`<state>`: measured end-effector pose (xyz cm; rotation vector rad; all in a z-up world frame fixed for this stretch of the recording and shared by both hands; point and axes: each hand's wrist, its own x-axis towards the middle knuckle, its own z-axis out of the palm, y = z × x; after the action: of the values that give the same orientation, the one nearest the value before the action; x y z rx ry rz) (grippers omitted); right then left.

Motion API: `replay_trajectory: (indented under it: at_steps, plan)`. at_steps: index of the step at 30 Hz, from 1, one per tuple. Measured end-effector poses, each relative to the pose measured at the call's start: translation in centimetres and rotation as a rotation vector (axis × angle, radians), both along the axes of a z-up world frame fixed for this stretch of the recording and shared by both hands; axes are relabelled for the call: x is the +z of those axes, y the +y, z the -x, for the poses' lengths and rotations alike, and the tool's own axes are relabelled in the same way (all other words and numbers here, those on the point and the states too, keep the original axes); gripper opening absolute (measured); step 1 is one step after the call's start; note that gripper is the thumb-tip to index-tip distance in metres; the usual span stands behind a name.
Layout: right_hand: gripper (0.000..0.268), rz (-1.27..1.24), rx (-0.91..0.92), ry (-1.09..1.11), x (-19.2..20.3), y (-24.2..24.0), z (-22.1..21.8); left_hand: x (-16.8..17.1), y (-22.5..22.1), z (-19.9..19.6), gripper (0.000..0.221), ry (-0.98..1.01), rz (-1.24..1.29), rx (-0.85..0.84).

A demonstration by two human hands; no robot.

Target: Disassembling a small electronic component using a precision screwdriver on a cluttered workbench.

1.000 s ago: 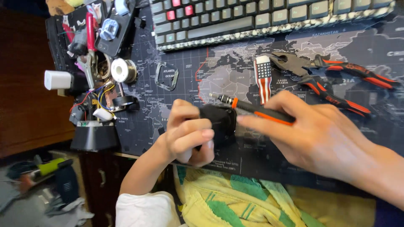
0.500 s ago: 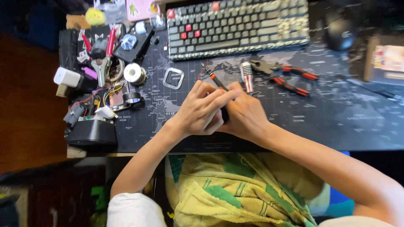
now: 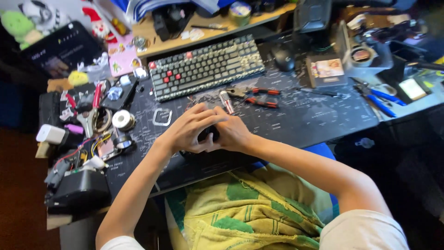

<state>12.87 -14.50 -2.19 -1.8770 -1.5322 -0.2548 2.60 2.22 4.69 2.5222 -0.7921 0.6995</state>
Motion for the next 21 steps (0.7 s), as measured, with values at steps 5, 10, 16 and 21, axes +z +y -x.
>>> replay_trajectory:
  at_steps: [5, 10, 16, 21]
  plan:
    - [0.036, -0.011, 0.026, -0.008, -0.2, 0.0, 0.0, -0.9, 0.1, -0.3, 0.050, 0.011, -0.028, 0.012]
    - [0.029, -0.045, 0.056, -0.015, 0.9, -0.2, 0.3, 0.1, -0.5, -0.1, 0.042, 0.000, -0.068, 0.048]
    - [0.024, -0.095, 0.123, -0.023, 0.8, -0.3, -0.2, -0.3, -0.4, -0.5, 0.039, 0.044, -0.093, 0.042]
    - [0.027, -0.094, 0.132, -0.023, 1.0, -0.3, -0.3, -2.3, -0.1, -0.7, 0.035, 0.018, -0.062, 0.077]
